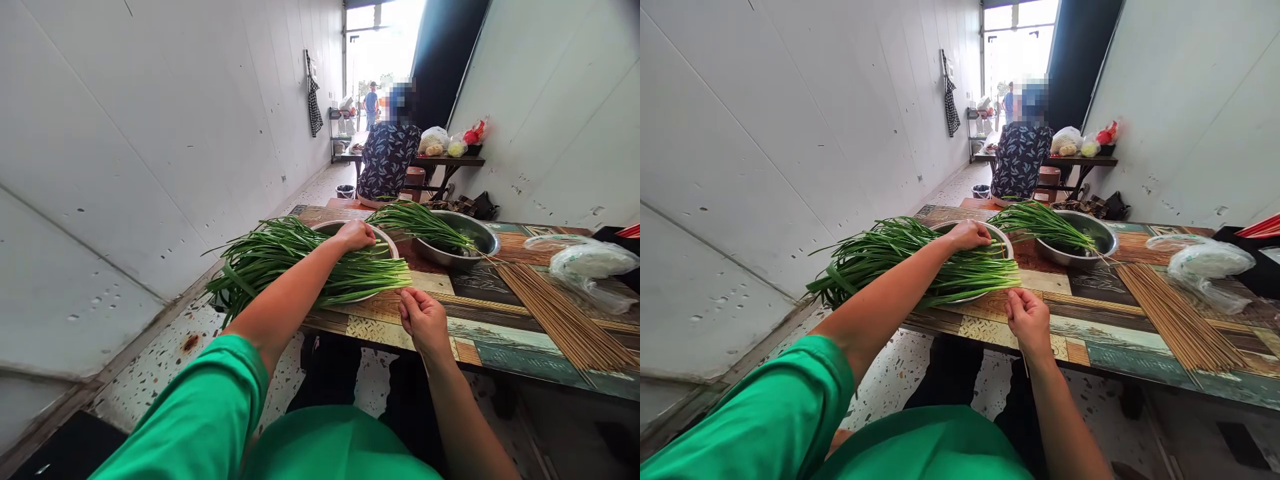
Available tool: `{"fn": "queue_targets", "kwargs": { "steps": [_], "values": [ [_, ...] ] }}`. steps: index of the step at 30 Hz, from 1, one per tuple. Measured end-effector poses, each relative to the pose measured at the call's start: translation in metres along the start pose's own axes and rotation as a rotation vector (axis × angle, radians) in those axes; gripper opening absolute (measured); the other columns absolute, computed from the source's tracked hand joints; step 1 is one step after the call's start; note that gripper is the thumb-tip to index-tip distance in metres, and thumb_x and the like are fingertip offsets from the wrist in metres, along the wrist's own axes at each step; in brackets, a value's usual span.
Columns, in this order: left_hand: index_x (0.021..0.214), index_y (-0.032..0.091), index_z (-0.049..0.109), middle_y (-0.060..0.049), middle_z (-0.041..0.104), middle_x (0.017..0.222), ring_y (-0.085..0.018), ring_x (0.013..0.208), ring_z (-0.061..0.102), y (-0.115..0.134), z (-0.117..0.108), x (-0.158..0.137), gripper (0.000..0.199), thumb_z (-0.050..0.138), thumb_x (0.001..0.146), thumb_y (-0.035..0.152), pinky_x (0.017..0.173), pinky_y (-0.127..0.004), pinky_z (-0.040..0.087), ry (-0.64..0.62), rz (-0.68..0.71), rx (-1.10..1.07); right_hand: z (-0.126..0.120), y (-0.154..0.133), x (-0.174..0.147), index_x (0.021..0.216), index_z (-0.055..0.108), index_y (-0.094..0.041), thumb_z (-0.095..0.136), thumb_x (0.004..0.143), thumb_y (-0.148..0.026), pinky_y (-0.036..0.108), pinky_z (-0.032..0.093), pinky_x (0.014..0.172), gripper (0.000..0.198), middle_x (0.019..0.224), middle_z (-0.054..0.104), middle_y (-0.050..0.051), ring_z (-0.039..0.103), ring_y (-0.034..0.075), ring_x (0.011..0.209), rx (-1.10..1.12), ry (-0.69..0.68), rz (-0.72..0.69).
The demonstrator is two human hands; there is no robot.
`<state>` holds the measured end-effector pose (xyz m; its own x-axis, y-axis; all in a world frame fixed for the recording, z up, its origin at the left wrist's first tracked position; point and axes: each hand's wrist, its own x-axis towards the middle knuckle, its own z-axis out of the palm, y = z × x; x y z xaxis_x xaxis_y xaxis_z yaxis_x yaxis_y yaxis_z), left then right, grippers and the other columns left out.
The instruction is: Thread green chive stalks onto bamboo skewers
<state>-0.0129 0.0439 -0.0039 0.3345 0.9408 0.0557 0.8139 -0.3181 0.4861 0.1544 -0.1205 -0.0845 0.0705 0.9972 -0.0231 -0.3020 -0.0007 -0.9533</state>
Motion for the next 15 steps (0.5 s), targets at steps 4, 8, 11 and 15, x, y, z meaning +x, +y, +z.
{"fn": "queue_targets", "kwargs": {
  "steps": [4, 8, 11, 15],
  "values": [
    [0.081, 0.016, 0.078, 0.000, 0.068, 0.064, -0.010, 0.058, 0.053, 0.000, 0.000, -0.002, 0.014, 0.068, 0.075, 0.023, 0.061, -0.022, 0.039, 0.004, -0.003, -0.002, 0.001, -0.002, 0.002, 0.085, 0.062, -0.014, 0.078, 0.062, -0.052, 0.016, 0.015, 0.030, 0.047, 0.044, 0.043, -0.009, 0.028, 0.002, 0.032, -0.001, 0.000, 0.020],
    [0.078, 0.015, 0.076, 0.001, 0.063, 0.056, -0.009, 0.050, 0.049, 0.005, 0.000, -0.008, 0.014, 0.064, 0.078, 0.022, 0.056, -0.021, 0.039, -0.024, -0.018, -0.071, 0.001, -0.003, 0.002, 0.084, 0.063, -0.014, 0.077, 0.062, -0.052, 0.016, 0.016, 0.031, 0.046, 0.044, 0.043, -0.009, 0.029, 0.002, 0.033, -0.007, 0.000, 0.013],
    [0.074, 0.013, 0.073, 0.003, 0.060, 0.052, -0.008, 0.049, 0.048, 0.011, -0.003, -0.013, 0.011, 0.063, 0.076, 0.012, 0.054, -0.020, 0.038, -0.024, -0.020, -0.159, 0.002, -0.005, 0.001, 0.083, 0.063, -0.014, 0.078, 0.061, -0.052, 0.016, 0.015, 0.031, 0.046, 0.043, 0.042, -0.009, 0.028, 0.002, 0.033, -0.007, 0.003, 0.023],
    [0.080, 0.011, 0.067, 0.002, 0.062, 0.057, -0.007, 0.054, 0.055, 0.015, -0.007, -0.019, 0.012, 0.058, 0.077, 0.002, 0.058, -0.019, 0.042, -0.094, -0.089, -0.487, 0.003, -0.009, 0.002, 0.081, 0.062, -0.015, 0.079, 0.058, -0.052, 0.016, 0.015, 0.030, 0.047, 0.043, 0.042, -0.009, 0.028, 0.002, 0.033, -0.006, 0.006, 0.044]
  ]
}}
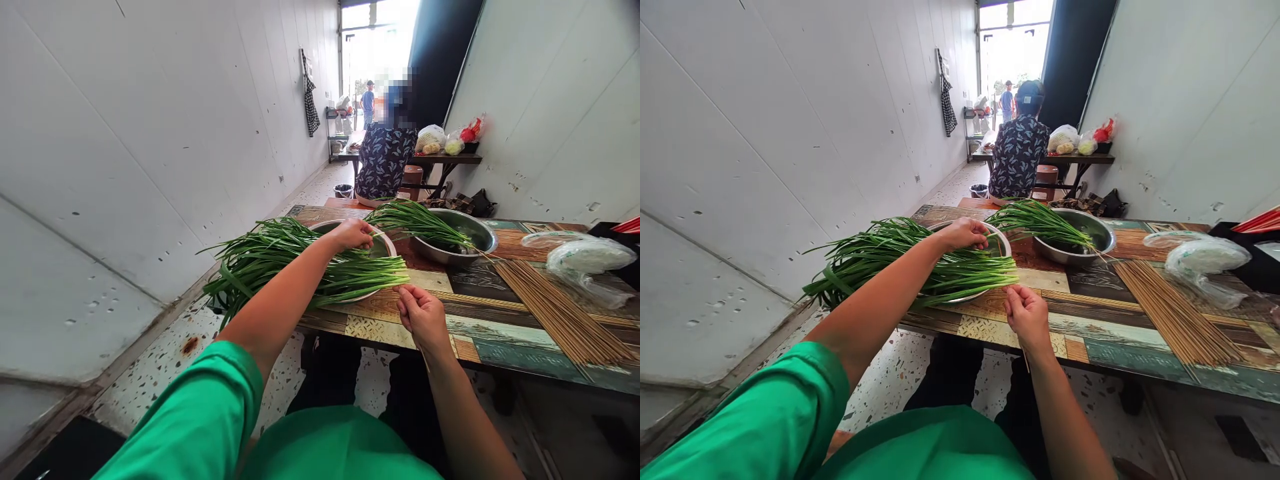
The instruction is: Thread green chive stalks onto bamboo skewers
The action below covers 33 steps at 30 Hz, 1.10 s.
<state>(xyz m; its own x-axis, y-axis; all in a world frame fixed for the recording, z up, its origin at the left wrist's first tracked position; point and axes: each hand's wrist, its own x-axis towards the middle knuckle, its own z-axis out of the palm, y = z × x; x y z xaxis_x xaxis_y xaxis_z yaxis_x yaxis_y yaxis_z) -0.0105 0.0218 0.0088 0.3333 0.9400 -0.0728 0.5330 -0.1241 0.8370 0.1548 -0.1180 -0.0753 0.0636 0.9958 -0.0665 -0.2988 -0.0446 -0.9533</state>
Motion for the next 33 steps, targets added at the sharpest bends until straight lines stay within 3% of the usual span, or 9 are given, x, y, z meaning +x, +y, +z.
{"fn": "queue_targets", "kwargs": {
  "steps": [4, 16, 28, 33],
  "values": [
    [0.074, 0.010, 0.061, 0.002, 0.060, 0.056, -0.006, 0.052, 0.055, 0.004, 0.000, -0.005, 0.009, 0.059, 0.080, 0.003, 0.058, -0.020, 0.044, -0.016, -0.033, -0.129, 0.001, -0.001, 0.001, 0.079, 0.061, -0.015, 0.079, 0.057, -0.052, 0.016, 0.015, 0.031, 0.047, 0.044, 0.042, -0.009, 0.028, 0.003, 0.034, 0.004, 0.010, 0.001],
    [0.079, 0.010, 0.071, 0.003, 0.057, 0.056, -0.003, 0.044, 0.040, 0.010, 0.008, -0.007, 0.012, 0.059, 0.082, 0.013, 0.048, -0.019, 0.033, 0.077, 0.023, -0.059, -0.001, 0.000, 0.001, 0.079, 0.062, -0.015, 0.076, 0.063, -0.051, 0.017, 0.015, 0.031, 0.042, 0.045, 0.042, -0.009, 0.028, 0.003, 0.034, -0.021, -0.029, -0.025],
    [0.098, 0.011, 0.069, 0.007, 0.044, 0.052, -0.003, 0.043, 0.035, 0.014, 0.008, -0.014, 0.020, 0.060, 0.080, 0.008, 0.047, -0.021, 0.027, 0.040, -0.042, -0.116, -0.001, -0.001, 0.000, 0.080, 0.062, -0.015, 0.076, 0.063, -0.052, 0.016, 0.015, 0.031, 0.043, 0.044, 0.041, -0.009, 0.027, 0.002, 0.033, -0.027, -0.018, -0.016],
    [0.078, 0.011, 0.063, 0.006, 0.047, 0.053, -0.003, 0.045, 0.037, 0.012, 0.010, -0.012, 0.004, 0.062, 0.080, 0.008, 0.048, -0.021, 0.029, 0.090, -0.072, -0.145, -0.001, -0.001, 0.000, 0.080, 0.062, -0.015, 0.077, 0.061, -0.052, 0.016, 0.015, 0.030, 0.044, 0.044, 0.041, -0.009, 0.027, 0.002, 0.032, -0.025, -0.026, -0.023]
  ]
}}
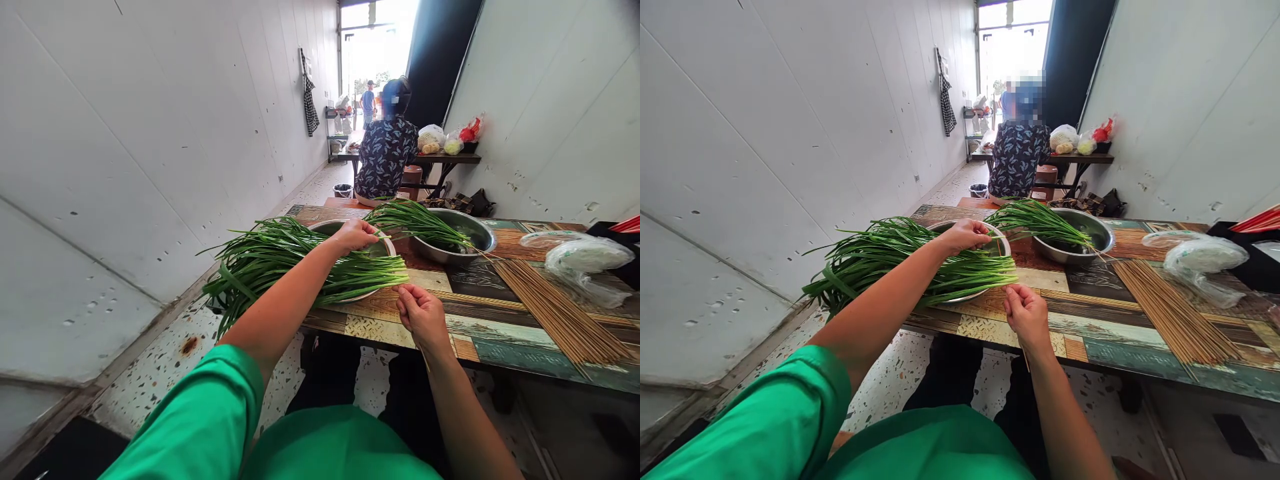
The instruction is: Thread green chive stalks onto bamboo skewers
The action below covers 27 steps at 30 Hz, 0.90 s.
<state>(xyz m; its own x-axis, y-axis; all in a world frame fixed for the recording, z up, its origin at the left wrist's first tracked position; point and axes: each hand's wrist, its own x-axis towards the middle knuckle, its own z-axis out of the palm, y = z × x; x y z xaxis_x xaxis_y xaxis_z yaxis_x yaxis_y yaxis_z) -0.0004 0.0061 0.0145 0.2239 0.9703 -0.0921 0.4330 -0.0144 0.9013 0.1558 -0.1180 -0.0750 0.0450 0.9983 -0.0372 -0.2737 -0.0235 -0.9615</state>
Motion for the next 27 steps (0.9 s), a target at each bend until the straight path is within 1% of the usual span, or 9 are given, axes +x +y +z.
{"fn": "queue_targets", "kwargs": {
  "steps": [3, 7, 13, 18, 23, 27],
  "values": [
    [0.069, 0.012, 0.057, 0.006, 0.047, 0.053, -0.002, 0.045, 0.037, -0.0009, 0.0000, 0.0007, 0.014, 0.062, 0.081, 0.008, 0.049, -0.021, 0.029, -0.004, 0.007, -0.010, -0.0003, 0.0002, 0.0000, 0.079, 0.062, -0.015, 0.077, 0.060, -0.052, 0.016, 0.015, 0.030, 0.045, 0.044, 0.041, -0.009, 0.027, 0.002, 0.032, 0.009, 0.000, 0.000],
    [0.065, 0.013, 0.057, 0.005, 0.046, 0.052, -0.002, 0.044, 0.037, -0.0014, -0.0008, 0.0003, 0.018, 0.062, 0.083, 0.012, 0.049, -0.021, 0.028, -0.028, 0.027, 0.008, -0.0005, 0.0006, 0.0001, 0.079, 0.062, -0.015, 0.077, 0.062, -0.052, 0.016, 0.015, 0.030, 0.044, 0.044, 0.042, -0.009, 0.028, 0.002, 0.033, 0.002, -0.005, -0.002],
    [0.074, 0.012, 0.064, 0.006, 0.046, 0.051, -0.003, 0.043, 0.034, -0.0028, -0.0014, 0.0012, 0.010, 0.062, 0.083, 0.016, 0.047, -0.020, 0.026, -0.034, 0.059, 0.010, -0.0005, 0.0011, 0.0000, 0.081, 0.062, -0.015, 0.077, 0.062, -0.053, 0.017, 0.015, 0.030, 0.045, 0.045, 0.042, -0.009, 0.027, 0.003, 0.033, -0.005, 0.001, 0.002],
    [0.081, 0.010, 0.069, 0.005, 0.046, 0.050, -0.003, 0.043, 0.033, -0.0044, -0.0021, 0.0031, 0.011, 0.060, 0.084, 0.015, 0.047, -0.021, 0.025, -0.015, 0.070, 0.027, -0.0004, 0.0005, -0.0004, 0.081, 0.063, -0.015, 0.077, 0.061, -0.052, 0.016, 0.015, 0.031, 0.045, 0.045, 0.042, -0.009, 0.027, 0.003, 0.034, 0.006, 0.008, 0.012],
    [0.085, 0.010, 0.072, 0.005, 0.047, 0.050, -0.003, 0.043, 0.034, -0.0045, -0.0020, 0.0022, 0.012, 0.063, 0.083, 0.018, 0.046, -0.020, 0.025, -0.028, 0.073, 0.022, -0.0014, 0.0010, 0.0000, 0.084, 0.065, -0.014, 0.076, 0.062, -0.051, 0.017, 0.017, 0.032, 0.045, 0.046, 0.042, -0.008, 0.028, 0.003, 0.035, -0.001, 0.000, 0.009],
    [0.088, 0.011, 0.072, 0.005, 0.048, 0.051, -0.003, 0.044, 0.035, -0.0045, -0.0018, 0.0027, 0.013, 0.060, 0.084, 0.014, 0.046, -0.019, 0.028, 0.001, 0.056, -0.001, -0.0012, 0.0007, -0.0001, 0.084, 0.065, -0.014, 0.075, 0.064, -0.051, 0.017, 0.015, 0.031, 0.044, 0.045, 0.042, -0.008, 0.027, 0.003, 0.034, -0.007, -0.007, -0.005]
  ]
}}
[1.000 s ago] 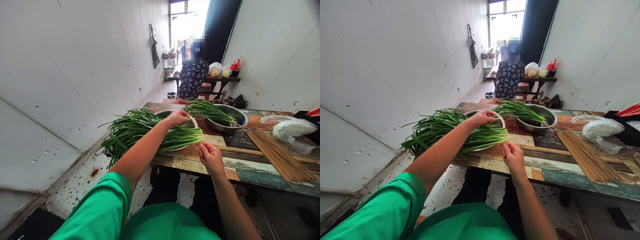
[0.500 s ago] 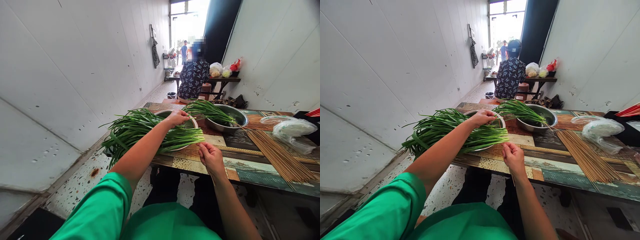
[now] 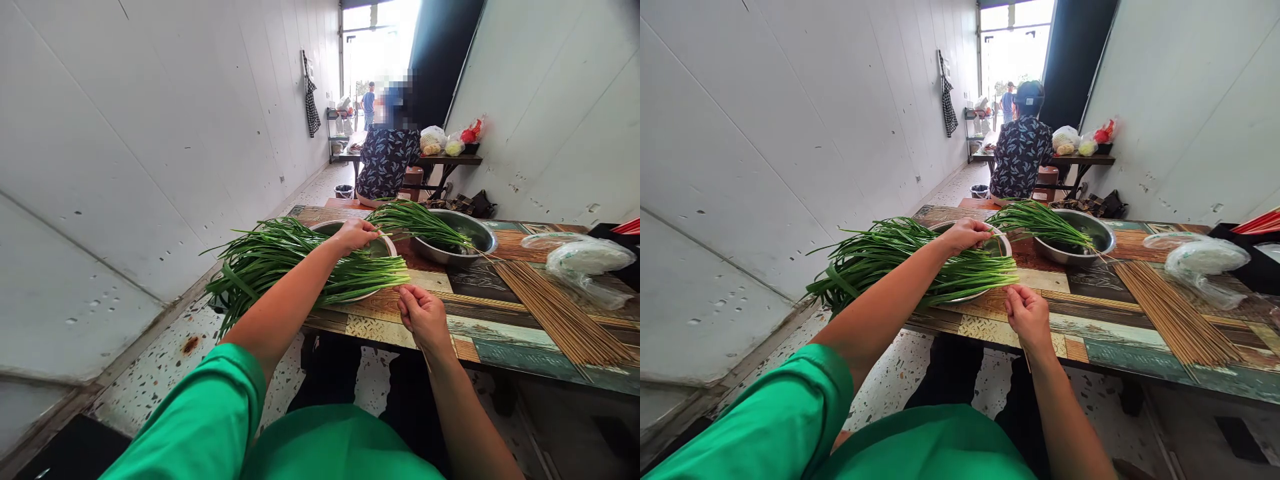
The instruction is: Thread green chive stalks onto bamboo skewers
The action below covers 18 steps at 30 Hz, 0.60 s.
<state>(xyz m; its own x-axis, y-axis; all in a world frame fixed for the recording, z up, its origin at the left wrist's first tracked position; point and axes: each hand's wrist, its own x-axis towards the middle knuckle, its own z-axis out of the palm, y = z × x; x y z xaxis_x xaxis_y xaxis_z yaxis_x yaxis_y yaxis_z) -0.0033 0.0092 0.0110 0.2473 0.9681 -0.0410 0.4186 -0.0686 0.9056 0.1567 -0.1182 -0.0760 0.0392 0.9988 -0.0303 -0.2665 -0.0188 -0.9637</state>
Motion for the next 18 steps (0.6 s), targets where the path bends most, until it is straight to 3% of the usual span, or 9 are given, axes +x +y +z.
{"fn": "queue_targets", "kwargs": {
  "steps": [18],
  "values": [
    [0.085, 0.011, 0.072, 0.005, 0.051, 0.052, -0.002, 0.043, 0.034, -0.0023, 0.0008, -0.0008, 0.013, 0.061, 0.080, 0.009, 0.045, -0.019, 0.027, -0.027, 0.004, -0.068, 0.0005, 0.0010, -0.0004, 0.081, 0.063, -0.014, 0.078, 0.061, -0.050, 0.016, 0.015, 0.031, 0.043, 0.044, 0.043, -0.009, 0.028, 0.002, 0.032, 0.031, 0.012, 0.015]
  ]
}}
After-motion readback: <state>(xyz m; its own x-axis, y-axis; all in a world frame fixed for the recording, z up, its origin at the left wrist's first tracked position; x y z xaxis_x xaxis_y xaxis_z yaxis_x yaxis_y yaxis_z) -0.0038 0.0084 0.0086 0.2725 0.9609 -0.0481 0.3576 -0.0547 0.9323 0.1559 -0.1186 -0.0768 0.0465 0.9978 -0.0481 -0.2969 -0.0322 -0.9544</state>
